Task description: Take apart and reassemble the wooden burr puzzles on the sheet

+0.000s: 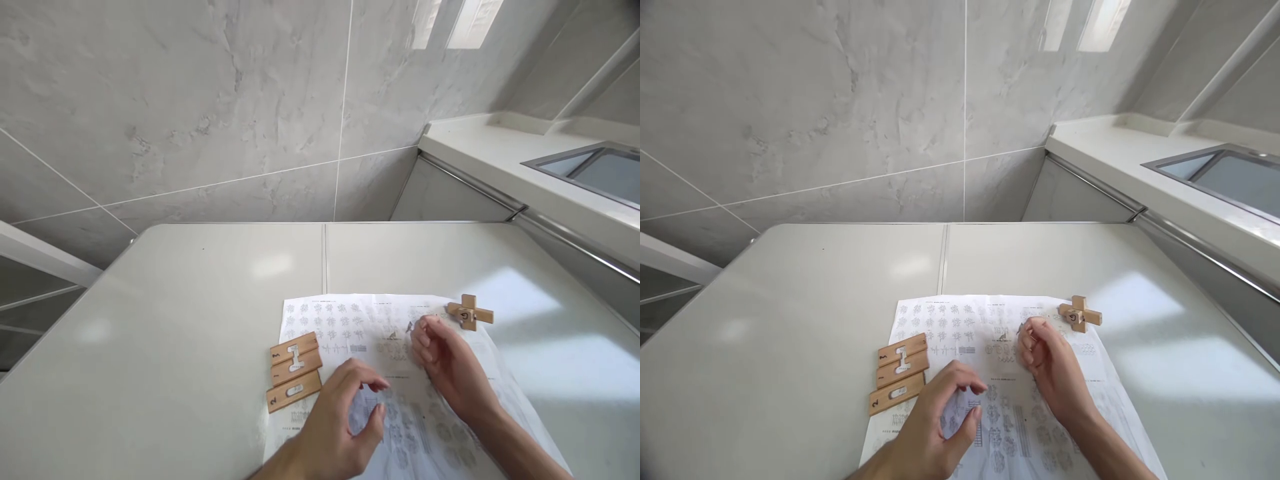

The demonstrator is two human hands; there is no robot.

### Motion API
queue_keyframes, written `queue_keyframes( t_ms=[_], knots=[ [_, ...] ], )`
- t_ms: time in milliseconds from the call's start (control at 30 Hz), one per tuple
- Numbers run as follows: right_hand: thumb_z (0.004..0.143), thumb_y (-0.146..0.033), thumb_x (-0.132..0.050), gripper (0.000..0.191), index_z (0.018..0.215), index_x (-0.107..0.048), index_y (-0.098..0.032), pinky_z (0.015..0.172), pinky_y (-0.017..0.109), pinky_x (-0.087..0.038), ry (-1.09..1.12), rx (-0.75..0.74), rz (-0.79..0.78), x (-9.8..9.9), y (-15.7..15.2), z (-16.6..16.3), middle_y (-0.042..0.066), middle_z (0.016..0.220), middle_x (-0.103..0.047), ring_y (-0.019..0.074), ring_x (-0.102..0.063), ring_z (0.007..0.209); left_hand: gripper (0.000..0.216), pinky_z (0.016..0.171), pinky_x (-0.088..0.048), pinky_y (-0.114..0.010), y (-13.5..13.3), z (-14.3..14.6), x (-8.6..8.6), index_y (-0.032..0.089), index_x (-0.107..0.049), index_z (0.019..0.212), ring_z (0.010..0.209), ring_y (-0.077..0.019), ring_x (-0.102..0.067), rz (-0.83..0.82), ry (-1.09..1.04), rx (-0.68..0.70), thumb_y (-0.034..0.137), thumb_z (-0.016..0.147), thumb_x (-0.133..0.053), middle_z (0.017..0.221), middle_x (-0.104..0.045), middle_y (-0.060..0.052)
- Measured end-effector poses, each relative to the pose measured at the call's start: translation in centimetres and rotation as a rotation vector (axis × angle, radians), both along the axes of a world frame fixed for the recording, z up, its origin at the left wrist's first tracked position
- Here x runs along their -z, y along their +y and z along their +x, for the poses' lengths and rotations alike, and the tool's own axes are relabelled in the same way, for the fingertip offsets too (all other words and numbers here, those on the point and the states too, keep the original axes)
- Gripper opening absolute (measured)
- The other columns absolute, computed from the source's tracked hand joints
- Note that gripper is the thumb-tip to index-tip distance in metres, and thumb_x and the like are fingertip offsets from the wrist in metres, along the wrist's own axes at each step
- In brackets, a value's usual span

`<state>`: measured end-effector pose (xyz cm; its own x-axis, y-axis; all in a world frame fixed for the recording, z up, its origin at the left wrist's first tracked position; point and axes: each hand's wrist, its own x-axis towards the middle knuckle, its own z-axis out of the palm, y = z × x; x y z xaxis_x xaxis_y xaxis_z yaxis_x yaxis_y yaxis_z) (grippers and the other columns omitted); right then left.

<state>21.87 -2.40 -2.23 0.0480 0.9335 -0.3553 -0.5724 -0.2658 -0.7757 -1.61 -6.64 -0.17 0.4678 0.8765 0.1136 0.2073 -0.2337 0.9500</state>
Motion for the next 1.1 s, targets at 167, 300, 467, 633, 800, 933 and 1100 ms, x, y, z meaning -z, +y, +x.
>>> queue_keyframes(
  t_ms=[167,300,467,633,800,933,1100],
  knots=[
    [0.102,-0.056,-0.073,0.043,0.079,-0.06,-0.022,0.05,0.026,-0.037,-0.335,-0.113,0.061,0.3,-0.5,-0.7,-0.002,0.069,-0.052,0.0139,-0.043,0.058,0.015,0.09,-0.06,-0.035,0.6,-0.6,-1.5,0.025,-0.068,0.106,0.092,-0.021,-0.073,0.023,0.051,0.047,0.014,0.1,-0.059,0.098,-0.076,-0.004],
    [0.104,-0.063,-0.067,0.046,0.082,-0.059,-0.023,0.054,0.027,-0.04,-0.483,-0.185,0.101,-0.3,-0.7,-1.2,-0.002,0.07,-0.054,0.0151,-0.045,0.059,0.017,0.106,-0.057,-0.044,2.6,-3.0,-4.0,0.029,-0.071,0.114,0.114,-0.0267,-0.071,0.148,0.238,0.177,0.019,0.101,-0.07,0.11,-0.079,-0.003],
    [0.104,-0.068,-0.063,0.05,0.082,-0.057,-0.023,0.057,0.028,-0.042,-0.558,-0.237,0.151,-0.7,-0.7,-1.4,-0.002,0.072,-0.054,0.0158,-0.049,0.061,0.051,0.105,-0.06,-0.047,3.5,-7.7,-5.2,0.037,-0.061,0.143,0.137,-0.0349,-0.061,0.173,0.504,-0.006,0.027,0.096,-0.079,0.143,-0.068,-0.006],
    [0.104,-0.069,-0.062,0.052,0.082,-0.058,-0.023,0.055,0.029,-0.042,-0.58,-0.249,0.184,-0.4,-0.8,-1.5,-0.001,0.073,-0.055,0.016,-0.051,0.061,0.083,0.111,-0.06,-0.054,1.6,-12.9,-3.0,0.042,-0.046,0.161,0.146,-0.0402,-0.056,0.204,0.705,-0.148,0.033,0.089,-0.088,0.161,-0.057,-0.007],
    [0.107,-0.068,-0.056,0.051,0.084,-0.058,-0.023,0.057,0.029,-0.041,-0.64,-0.281,0.203,0.0,-0.8,-1.6,-0.002,0.072,-0.054,0.0163,-0.051,0.062,0.082,0.109,-0.062,-0.053,0.3,-15.8,-0.9,0.041,-0.046,0.162,0.141,-0.0389,-0.063,0.302,0.775,-0.245,0.036,0.091,-0.086,0.156,-0.064,-0.006],
    [0.109,-0.068,-0.052,0.05,0.086,-0.058,-0.024,0.057,0.03,-0.039,-0.69,-0.319,0.214,0.3,-0.9,-1.6,-0.002,0.071,-0.053,0.0171,-0.049,0.062,0.076,0.109,-0.063,-0.047,0.5,-15.6,-0.5,0.04,-0.051,0.159,0.139,-0.0349,-0.065,0.353,0.755,-0.231,0.039,0.091,-0.086,0.152,-0.068,-0.005],
    [0.111,-0.066,-0.049,0.048,0.087,-0.057,-0.024,0.056,0.03,-0.037,-0.73,-0.344,0.225,0.4,-0.9,-1.6,-0.003,0.069,-0.052,0.017,-0.047,0.06,0.073,0.108,-0.063,-0.05,1.5,-11.9,0.1,0.037,-0.057,0.152,0.137,-0.0357,-0.066,0.345,0.688,-0.219,0.038,0.087,-0.09,0.146,-0.07,-0.006]
  ],
)
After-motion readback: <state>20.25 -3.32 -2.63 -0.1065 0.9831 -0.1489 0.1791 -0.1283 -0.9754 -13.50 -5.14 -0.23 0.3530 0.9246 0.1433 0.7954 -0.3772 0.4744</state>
